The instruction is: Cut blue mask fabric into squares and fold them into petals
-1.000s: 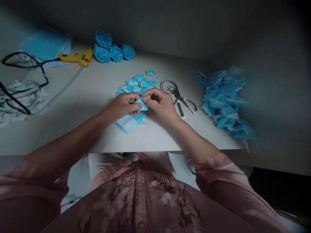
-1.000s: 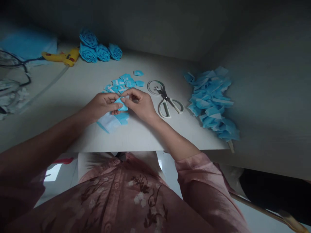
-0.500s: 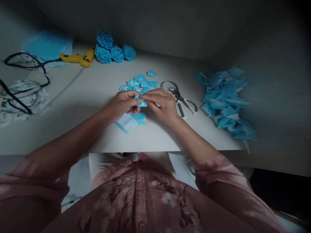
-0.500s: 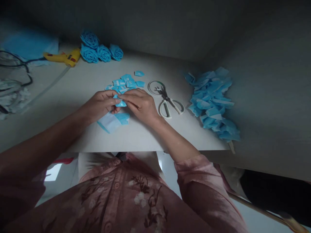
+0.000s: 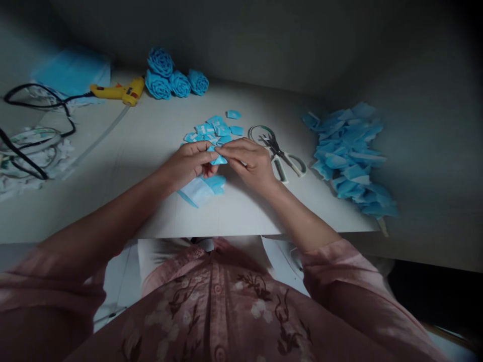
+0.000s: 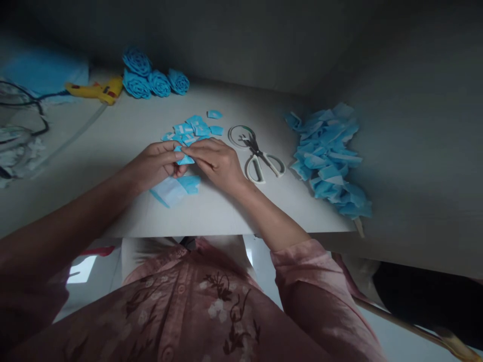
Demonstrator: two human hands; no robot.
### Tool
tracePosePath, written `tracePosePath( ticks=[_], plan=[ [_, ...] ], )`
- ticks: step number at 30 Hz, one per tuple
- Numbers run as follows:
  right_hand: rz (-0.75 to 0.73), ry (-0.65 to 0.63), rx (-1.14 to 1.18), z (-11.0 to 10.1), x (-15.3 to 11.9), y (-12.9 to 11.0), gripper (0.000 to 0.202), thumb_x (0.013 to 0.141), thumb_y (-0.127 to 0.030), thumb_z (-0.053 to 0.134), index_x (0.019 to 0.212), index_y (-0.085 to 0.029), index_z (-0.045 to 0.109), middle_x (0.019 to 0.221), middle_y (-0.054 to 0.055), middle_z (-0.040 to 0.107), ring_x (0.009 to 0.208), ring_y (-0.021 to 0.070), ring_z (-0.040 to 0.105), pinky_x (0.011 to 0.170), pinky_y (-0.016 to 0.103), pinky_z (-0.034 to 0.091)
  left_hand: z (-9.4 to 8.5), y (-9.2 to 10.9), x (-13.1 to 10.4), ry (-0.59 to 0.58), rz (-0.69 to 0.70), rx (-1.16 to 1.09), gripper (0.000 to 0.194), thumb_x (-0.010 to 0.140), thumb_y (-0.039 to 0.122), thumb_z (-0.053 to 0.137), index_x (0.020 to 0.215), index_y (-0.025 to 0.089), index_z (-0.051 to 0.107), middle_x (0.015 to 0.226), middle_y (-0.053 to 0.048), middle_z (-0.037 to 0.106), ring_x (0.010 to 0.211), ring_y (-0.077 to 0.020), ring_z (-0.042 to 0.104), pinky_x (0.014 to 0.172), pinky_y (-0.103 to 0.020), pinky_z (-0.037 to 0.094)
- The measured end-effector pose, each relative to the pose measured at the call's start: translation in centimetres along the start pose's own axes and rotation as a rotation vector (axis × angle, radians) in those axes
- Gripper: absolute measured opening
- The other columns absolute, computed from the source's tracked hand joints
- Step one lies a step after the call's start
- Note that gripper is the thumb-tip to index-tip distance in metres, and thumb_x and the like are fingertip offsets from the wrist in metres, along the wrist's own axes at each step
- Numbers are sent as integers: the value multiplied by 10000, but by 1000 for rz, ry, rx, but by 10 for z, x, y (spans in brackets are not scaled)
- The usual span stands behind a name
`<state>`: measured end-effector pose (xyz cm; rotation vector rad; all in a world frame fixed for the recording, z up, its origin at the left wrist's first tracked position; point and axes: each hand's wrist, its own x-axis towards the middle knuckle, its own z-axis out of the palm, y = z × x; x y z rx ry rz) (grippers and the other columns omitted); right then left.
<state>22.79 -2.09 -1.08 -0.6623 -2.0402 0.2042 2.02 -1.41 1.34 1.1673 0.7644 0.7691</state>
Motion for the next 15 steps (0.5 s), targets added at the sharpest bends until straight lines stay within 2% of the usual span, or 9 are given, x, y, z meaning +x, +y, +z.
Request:
tracePosePath(
  ticks=[10, 12, 15],
  plan=[
    [66, -43, -46, 0, 1, -4, 316, 1079, -303, 518, 1187, -279, 814, 1111, 70, 808, 1065, 205, 746, 971, 429, 577, -2, 0, 1, -2, 28, 2, 235, 698, 261, 807, 791, 182, 606, 591, 26, 633, 528, -99, 578, 533, -215, 435],
    [130, -50, 13, -3, 3, -10, 332, 1079, -382, 522, 1242, -273, 791, 1166, 79, 798, 1107, 217, 737, 1011, 440, 574, -2, 1, 1, 11, 54, 14, 220, 710, 257, 798, 790, 184, 606, 601, 25, 643, 527, -98, 578, 536, -216, 442],
    [308, -36, 153, -5, 5, -16, 449, 1074, -531, 513, 1398, -279, 695, 1204, 80, 778, 1114, 210, 729, 1019, 415, 585, -1, 3, -1, 50, 80, 54, 189, 717, 241, 775, 753, 184, 598, 601, 21, 638, 519, -94, 567, 531, -220, 440]
  ],
)
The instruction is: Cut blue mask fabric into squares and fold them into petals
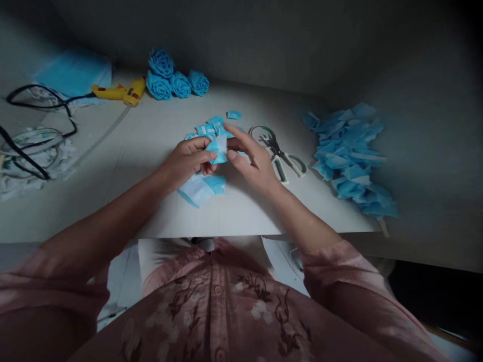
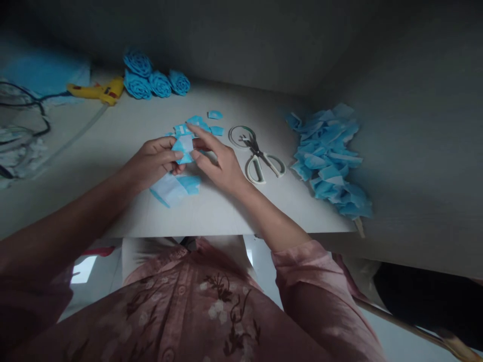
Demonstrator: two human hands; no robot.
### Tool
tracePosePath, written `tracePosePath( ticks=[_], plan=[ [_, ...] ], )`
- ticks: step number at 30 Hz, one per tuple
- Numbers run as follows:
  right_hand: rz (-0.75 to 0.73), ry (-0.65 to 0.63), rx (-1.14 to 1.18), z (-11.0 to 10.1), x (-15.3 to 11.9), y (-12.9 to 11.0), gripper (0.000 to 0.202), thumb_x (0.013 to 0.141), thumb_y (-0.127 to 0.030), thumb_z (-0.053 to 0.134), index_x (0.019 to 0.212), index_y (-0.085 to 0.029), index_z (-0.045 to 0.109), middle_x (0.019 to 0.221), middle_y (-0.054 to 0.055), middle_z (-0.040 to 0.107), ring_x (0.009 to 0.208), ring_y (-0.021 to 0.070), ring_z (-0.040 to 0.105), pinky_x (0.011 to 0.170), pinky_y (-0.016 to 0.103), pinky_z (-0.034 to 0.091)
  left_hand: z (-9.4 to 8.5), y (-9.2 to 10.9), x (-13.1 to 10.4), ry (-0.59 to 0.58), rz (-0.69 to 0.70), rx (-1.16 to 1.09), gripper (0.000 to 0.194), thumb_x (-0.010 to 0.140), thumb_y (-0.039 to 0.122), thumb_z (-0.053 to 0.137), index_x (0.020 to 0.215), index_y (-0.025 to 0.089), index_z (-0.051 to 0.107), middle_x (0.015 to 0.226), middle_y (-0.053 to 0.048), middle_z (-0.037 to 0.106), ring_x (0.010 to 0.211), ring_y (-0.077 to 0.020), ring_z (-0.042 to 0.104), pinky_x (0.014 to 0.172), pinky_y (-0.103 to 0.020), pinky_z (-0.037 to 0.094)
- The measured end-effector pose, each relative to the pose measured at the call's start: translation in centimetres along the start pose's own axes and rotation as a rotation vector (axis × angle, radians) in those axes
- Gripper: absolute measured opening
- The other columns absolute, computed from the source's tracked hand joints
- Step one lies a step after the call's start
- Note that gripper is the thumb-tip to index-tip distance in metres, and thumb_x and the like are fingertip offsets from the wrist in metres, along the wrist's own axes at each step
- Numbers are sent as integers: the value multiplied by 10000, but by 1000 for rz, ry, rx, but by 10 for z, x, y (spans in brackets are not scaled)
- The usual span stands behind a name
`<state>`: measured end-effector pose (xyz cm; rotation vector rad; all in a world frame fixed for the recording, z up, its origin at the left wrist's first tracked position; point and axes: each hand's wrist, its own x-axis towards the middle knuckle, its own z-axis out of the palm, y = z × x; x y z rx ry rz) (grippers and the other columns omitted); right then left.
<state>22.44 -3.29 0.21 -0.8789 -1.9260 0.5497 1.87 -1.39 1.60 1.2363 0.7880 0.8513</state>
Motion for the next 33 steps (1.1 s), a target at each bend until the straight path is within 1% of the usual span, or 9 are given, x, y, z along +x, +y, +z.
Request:
tracePosePath(
  ticks=[3, 7, 11, 15, 17, 21, 25, 29, 33],
  plan=[
    [151, 20, 134, 0, 1, 1, 541, 1059, -613, 504, 1462, -276, 633, 1151, 71, 773, 1036, 191, 732, 966, 373, 609, 2, 2, -1, 29, 12, 46, 155, 724, 220, 746, 716, 183, 595, 584, 18, 622, 515, -89, 554, 526, -219, 432],
    [256, 36, 236, 1, 2, 6, 557, 1026, -644, 554, 1389, -238, 672, 1117, 73, 765, 972, 185, 722, 912, 362, 624, 1, 2, -1, 34, 16, 60, 133, 731, 220, 733, 727, 182, 606, 583, 21, 618, 518, -86, 553, 524, -211, 431],
    [268, 63, 299, 2, 4, 7, 513, 967, -645, 653, 1247, -223, 736, 1048, 51, 746, 932, 168, 691, 882, 339, 598, -1, -2, 1, 18, -2, 124, 162, 749, 245, 741, 733, 185, 591, 589, 24, 627, 511, -83, 548, 518, -207, 427],
    [271, 60, 285, 4, 5, 5, 479, 858, -635, 789, 1089, -216, 768, 890, 2, 687, 821, 135, 631, 770, 278, 543, 1, -3, 1, 6, -5, 208, 173, 767, 244, 735, 721, 181, 581, 582, 27, 622, 511, -81, 548, 521, -204, 428],
    [267, 64, 259, 5, 5, 5, 427, 845, -598, 812, 1017, -210, 767, 827, -13, 662, 767, 126, 601, 732, 269, 519, 2, -2, 0, 3, -8, 253, 162, 764, 229, 733, 717, 178, 587, 573, 31, 612, 516, -82, 555, 529, -202, 437],
    [176, 92, 147, 6, 4, 3, 224, 909, -418, 768, 921, -195, 754, 855, 6, 707, 780, 139, 624, 761, 289, 520, 4, -1, 0, -21, 1, 315, 155, 763, 220, 733, 711, 177, 593, 559, 37, 600, 522, -86, 559, 540, -202, 456],
    [-25, 104, -25, 1, 5, -1, 118, 975, -282, 686, 943, -194, 759, 909, 34, 756, 855, 172, 680, 841, 335, 537, 2, -1, 0, -28, 0, 294, 179, 771, 262, 743, 725, 182, 590, 571, 34, 608, 522, -87, 556, 536, -203, 449],
    [-226, 84, -168, -6, 6, -1, 191, 1038, -295, 620, 985, -222, 789, 945, 65, 794, 924, 215, 725, 906, 399, 558, 0, -2, 1, -32, 3, 255, 214, 777, 302, 753, 726, 187, 580, 597, 26, 618, 519, -82, 546, 534, -210, 447],
    [-204, 16, -234, -8, 5, 4, 263, 1065, -362, 571, 1031, -260, 810, 995, 87, 800, 959, 247, 730, 919, 449, 573, -1, -2, 1, -26, -11, 217, 184, 777, 286, 741, 734, 188, 592, 600, 22, 623, 525, -85, 546, 530, -210, 436]
  ],
)
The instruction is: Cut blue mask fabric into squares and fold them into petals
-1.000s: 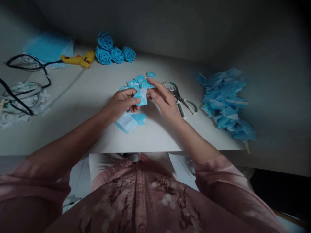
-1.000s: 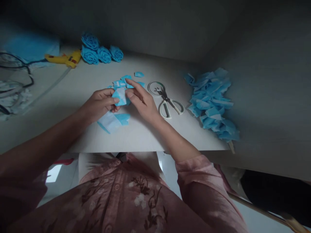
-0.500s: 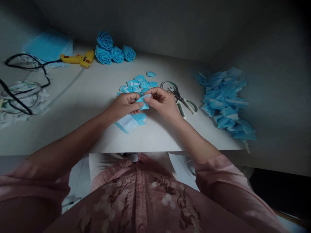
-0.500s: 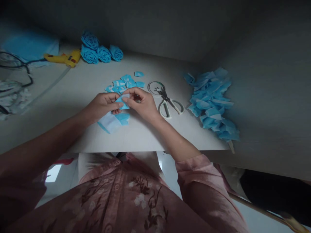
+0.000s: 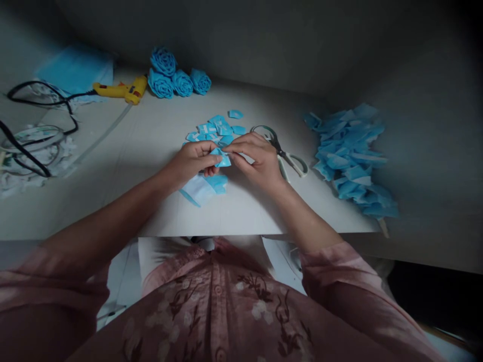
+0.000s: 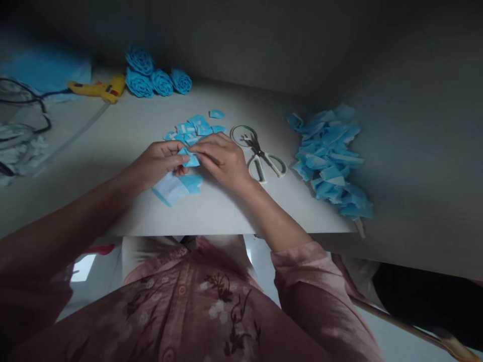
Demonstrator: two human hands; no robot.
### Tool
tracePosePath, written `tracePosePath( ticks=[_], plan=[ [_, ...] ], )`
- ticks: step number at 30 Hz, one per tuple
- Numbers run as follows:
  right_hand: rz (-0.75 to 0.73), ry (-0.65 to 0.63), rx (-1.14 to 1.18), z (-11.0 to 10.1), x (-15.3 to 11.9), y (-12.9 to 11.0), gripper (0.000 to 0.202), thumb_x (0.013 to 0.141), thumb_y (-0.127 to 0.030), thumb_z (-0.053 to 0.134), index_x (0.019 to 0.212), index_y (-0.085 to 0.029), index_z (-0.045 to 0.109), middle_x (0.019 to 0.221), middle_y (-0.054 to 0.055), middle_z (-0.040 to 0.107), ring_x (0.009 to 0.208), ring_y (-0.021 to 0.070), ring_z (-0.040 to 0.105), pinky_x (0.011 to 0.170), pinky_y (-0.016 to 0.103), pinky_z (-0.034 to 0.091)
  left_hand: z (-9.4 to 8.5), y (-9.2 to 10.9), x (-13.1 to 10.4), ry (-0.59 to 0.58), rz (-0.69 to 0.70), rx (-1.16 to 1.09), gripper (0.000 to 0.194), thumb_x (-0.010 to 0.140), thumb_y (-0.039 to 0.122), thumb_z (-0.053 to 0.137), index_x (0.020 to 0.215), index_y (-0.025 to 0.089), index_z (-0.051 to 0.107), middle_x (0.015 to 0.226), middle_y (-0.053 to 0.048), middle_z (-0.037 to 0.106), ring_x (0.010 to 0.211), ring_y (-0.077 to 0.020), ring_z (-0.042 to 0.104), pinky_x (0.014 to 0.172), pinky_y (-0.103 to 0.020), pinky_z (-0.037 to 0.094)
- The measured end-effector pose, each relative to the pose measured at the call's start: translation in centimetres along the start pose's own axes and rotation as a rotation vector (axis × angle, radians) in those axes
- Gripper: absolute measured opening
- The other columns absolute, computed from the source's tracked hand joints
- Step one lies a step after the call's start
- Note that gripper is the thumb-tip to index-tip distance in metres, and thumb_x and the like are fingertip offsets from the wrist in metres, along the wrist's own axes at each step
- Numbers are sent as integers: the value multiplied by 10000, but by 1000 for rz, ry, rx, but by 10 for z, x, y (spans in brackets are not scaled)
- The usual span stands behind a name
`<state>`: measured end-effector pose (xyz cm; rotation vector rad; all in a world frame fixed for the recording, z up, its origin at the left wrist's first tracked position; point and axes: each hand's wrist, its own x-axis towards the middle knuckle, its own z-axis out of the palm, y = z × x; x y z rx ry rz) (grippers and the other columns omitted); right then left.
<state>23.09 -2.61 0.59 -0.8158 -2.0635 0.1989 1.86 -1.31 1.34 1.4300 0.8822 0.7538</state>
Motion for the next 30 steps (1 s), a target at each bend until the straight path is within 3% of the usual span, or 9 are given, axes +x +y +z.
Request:
tracePosePath(
  ticks=[11, 18, 23, 25, 28, 30],
  plan=[
    [16, -39, 39, 2, -3, 6, 267, 1071, -323, 551, 1066, -328, 818, 1023, 75, 778, 1000, 254, 717, 953, 475, 572, 0, -3, -1, -2, -16, -97, 183, 786, 286, 771, 777, 188, 617, 621, 17, 624, 560, -98, 570, 560, -223, 448],
    [-69, -3, 7, 4, -5, 8, 247, 1066, -252, 569, 1076, -298, 811, 1026, 74, 784, 1002, 238, 724, 930, 449, 572, 2, -1, 0, -14, -18, -151, 240, 774, 326, 784, 766, 185, 590, 613, 11, 625, 543, -101, 564, 544, -231, 443],
    [-185, 62, -55, 5, -4, 4, 242, 1077, -214, 556, 1075, -202, 798, 996, 67, 794, 964, 196, 732, 872, 382, 565, 0, -5, 0, -9, 3, -148, 200, 753, 277, 771, 773, 184, 595, 594, 27, 623, 521, -91, 560, 532, -213, 438],
    [-104, 50, -31, 4, -4, -1, 241, 1083, -239, 547, 1153, -202, 775, 1032, 66, 799, 989, 198, 735, 911, 387, 569, 0, -5, 1, 20, 15, -136, 172, 756, 247, 758, 776, 183, 599, 590, 30, 625, 508, -86, 552, 526, -209, 435],
    [171, 44, 96, 2, -4, -8, 291, 1092, -347, 522, 1293, -242, 704, 1128, 64, 788, 1069, 211, 729, 1001, 411, 566, 0, -4, 2, 66, 41, -127, 139, 773, 219, 739, 782, 181, 606, 591, 30, 631, 493, -82, 542, 510, -206, 426],
    [325, 58, 199, 1, -3, -11, 289, 1072, -419, 546, 1252, -247, 693, 1139, 59, 777, 1071, 211, 729, 981, 392, 573, 1, -4, 3, 96, 51, -134, 122, 786, 209, 728, 788, 182, 609, 583, 30, 632, 486, -82, 540, 495, -203, 416]
  ],
)
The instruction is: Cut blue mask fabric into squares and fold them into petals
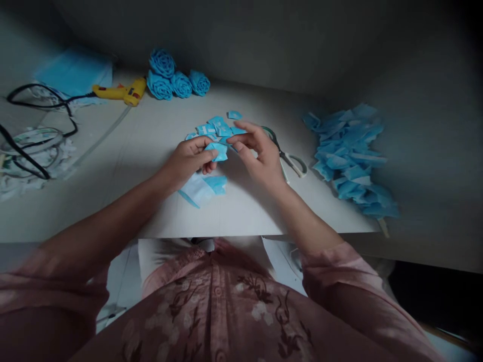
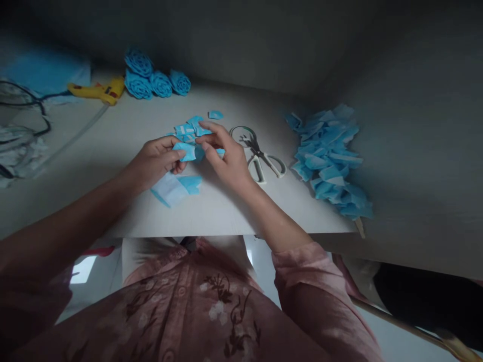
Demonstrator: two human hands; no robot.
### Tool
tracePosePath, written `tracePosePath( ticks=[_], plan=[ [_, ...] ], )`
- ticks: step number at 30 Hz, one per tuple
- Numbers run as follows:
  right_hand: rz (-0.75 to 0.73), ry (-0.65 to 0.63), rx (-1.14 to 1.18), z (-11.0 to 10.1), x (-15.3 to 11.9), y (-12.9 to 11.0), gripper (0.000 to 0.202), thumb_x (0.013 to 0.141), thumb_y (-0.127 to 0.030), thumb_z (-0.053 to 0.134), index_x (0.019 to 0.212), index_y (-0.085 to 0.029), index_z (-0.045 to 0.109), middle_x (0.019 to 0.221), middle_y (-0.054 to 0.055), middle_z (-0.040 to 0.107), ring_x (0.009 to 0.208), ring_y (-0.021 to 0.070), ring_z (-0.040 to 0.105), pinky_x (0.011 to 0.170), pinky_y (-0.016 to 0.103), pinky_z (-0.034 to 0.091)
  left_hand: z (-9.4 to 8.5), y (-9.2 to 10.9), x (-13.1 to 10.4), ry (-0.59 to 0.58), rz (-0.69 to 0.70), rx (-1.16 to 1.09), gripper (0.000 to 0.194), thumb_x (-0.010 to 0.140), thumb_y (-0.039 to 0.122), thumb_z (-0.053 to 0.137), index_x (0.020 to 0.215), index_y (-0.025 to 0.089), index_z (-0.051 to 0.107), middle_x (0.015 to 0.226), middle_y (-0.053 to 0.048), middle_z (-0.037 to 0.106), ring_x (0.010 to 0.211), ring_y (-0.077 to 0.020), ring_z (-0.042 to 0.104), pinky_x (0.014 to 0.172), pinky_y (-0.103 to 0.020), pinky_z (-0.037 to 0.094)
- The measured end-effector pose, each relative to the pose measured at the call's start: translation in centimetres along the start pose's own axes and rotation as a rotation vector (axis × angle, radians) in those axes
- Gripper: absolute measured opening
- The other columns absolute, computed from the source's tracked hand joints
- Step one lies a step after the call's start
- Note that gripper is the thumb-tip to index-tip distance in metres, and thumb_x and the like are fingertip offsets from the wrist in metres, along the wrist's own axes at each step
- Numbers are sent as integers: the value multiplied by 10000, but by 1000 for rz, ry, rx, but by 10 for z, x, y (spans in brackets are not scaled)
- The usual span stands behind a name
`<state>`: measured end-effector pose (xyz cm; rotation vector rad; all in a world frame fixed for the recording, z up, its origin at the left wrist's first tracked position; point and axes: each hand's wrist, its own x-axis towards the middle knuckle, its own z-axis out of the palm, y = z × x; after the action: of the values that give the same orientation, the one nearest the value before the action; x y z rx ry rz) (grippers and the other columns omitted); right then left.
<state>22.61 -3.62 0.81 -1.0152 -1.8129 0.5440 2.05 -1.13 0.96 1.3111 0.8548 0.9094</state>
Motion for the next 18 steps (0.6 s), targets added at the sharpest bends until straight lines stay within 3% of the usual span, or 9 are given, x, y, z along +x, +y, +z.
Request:
tracePosePath(
  ticks=[6, 18],
  plan=[
    [188, -68, 206, 2, 4, 0, 253, 935, -456, 696, 897, -210, 654, 916, 21, 716, 877, 163, 671, 789, 305, 521, 1, 0, 1, 44, -7, -28, 107, 811, 205, 724, 814, 181, 620, 564, 35, 631, 471, -82, 539, 492, -199, 432],
    [294, -67, 393, 12, 4, 1, 224, 822, -387, 745, 766, -207, 624, 744, -19, 624, 733, 134, 561, 751, 312, 474, 0, -2, 0, 30, 4, 34, 159, 834, 243, 744, 774, 176, 612, 594, 26, 637, 489, -74, 546, 495, -195, 430]
  ],
)
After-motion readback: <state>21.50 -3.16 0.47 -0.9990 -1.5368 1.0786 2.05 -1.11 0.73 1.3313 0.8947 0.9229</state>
